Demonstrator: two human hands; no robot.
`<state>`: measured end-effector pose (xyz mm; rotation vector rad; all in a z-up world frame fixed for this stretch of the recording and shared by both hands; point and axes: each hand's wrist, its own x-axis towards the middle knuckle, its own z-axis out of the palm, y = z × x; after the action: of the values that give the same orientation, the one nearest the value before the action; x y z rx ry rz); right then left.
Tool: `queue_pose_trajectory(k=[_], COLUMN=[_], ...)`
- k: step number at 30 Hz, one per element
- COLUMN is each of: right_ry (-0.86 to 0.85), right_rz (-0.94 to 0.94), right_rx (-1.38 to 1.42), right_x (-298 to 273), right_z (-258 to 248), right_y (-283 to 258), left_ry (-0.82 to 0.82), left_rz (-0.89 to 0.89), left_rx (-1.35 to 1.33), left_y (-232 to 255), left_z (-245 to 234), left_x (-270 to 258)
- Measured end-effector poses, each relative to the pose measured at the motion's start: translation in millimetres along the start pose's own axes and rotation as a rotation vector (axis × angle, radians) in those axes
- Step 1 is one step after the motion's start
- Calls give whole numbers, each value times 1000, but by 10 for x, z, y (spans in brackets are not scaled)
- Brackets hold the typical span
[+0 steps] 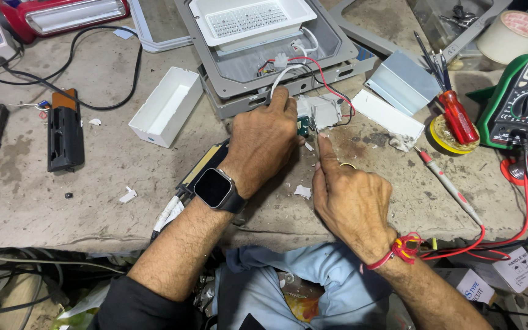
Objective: The person is repairing an electronic device by manipulating wires and components on a circuit board. They use pliers and a screwdriver to adjust connections and secure parts within a white plastic housing.
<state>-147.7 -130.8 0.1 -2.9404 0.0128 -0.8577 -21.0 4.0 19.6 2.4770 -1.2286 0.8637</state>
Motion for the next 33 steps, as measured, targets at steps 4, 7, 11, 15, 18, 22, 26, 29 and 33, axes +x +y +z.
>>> queue_pose_trajectory(k=[4, 7, 11, 15, 18, 22, 26, 29, 33], right_ry=[6, 1, 33, 39, 64, 74, 1, -21, -86], right_rz=[-8, -8, 17, 29, 3, -26, 6, 20, 38], right_rx=[-26, -73, -13, 30, 11, 14, 8, 11, -93], right_x=[62, 80, 54, -36, -93, -70, -11, 9, 40], right_z=[57, 87, 38, -39, -55, -24, 39, 88, 136], right_y=[-30, -58, -73, -14, 75, 77, 43, 18, -31], left_ry=[-41, -38, -62, 37, -10, 10, -29, -43, 7], left_rz=[-9, 17, 136, 235, 209, 197, 152, 136, 168], left_rx=[-1, 62, 217, 212, 165, 175, 129, 115, 251], left_y=[-18, -31, -72, -119, -130, -90, -6, 0, -24], left_z=[16, 65, 123, 125, 118, 50, 4, 5, 62], left_x=[12, 18, 71, 43, 9, 31, 63, 46, 32])
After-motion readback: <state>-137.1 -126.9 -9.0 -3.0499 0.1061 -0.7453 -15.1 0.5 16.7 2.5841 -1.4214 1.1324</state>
